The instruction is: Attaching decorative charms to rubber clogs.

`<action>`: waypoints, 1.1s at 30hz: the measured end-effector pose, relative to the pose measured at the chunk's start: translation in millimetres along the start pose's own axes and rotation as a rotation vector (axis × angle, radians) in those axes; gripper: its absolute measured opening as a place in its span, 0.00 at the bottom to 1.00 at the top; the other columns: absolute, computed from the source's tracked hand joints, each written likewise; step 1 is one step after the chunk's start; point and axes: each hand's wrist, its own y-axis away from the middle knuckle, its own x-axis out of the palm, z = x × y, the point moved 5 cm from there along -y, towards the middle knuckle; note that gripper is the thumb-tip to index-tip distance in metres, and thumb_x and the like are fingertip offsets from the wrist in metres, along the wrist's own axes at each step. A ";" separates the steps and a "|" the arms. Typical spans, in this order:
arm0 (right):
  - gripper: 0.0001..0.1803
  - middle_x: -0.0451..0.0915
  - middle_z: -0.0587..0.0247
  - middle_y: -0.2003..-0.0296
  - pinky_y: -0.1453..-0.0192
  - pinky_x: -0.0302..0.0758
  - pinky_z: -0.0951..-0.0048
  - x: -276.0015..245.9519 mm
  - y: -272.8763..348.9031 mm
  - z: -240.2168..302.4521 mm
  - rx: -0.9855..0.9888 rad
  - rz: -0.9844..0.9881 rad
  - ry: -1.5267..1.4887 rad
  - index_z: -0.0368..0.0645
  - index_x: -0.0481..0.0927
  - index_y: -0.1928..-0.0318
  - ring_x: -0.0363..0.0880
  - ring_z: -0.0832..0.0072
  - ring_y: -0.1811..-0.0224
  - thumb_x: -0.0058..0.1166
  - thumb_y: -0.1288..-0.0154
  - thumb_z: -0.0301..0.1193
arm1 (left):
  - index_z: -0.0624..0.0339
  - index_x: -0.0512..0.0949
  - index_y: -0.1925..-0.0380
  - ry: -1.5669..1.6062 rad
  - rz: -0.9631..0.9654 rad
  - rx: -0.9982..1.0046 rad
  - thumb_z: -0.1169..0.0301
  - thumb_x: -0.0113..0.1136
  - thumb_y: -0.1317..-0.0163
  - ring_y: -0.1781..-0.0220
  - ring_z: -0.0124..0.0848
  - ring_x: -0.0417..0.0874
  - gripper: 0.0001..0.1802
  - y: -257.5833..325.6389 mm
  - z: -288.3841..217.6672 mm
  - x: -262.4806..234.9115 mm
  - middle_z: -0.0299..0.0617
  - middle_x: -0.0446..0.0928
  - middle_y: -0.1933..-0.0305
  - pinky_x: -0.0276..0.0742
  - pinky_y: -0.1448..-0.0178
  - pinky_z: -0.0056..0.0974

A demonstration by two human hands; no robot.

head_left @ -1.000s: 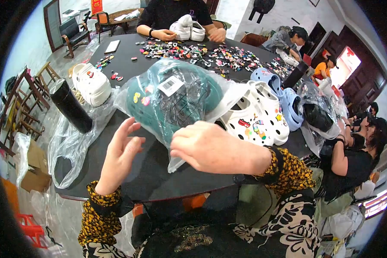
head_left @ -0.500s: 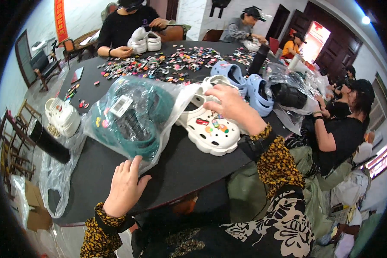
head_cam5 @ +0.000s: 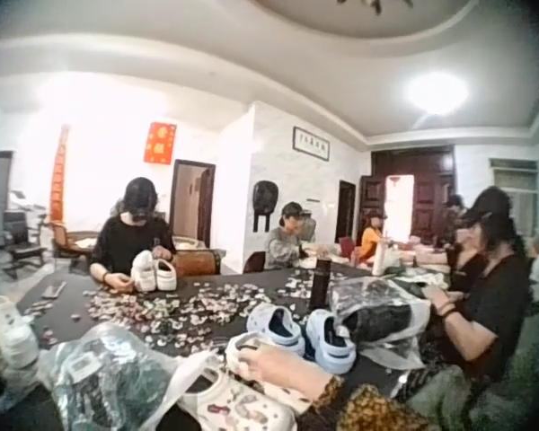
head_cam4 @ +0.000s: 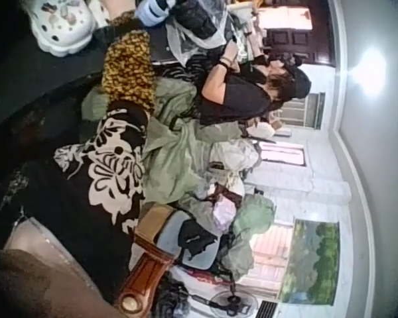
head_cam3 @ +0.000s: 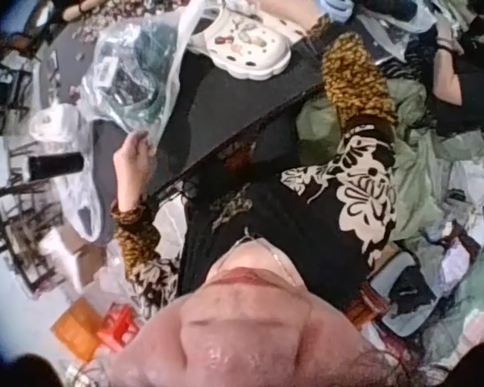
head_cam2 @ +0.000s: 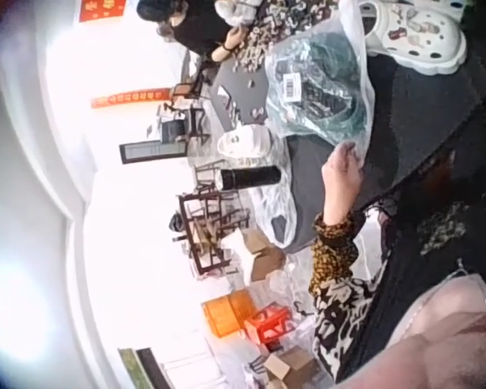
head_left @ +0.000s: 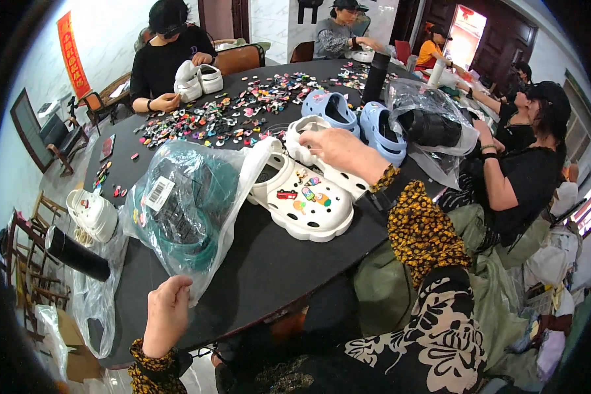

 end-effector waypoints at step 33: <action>0.21 0.75 0.64 0.82 0.77 0.77 0.67 -25.8 -2.5 -30.3 -0.285 -0.272 0.657 0.46 0.77 0.77 0.81 0.68 0.78 0.47 0.32 0.46 | 0.68 0.79 0.68 0.007 0.006 -0.086 0.81 0.52 0.43 0.78 0.31 0.81 0.06 -16.3 8.8 -2.5 0.46 0.77 0.81 0.73 0.70 0.32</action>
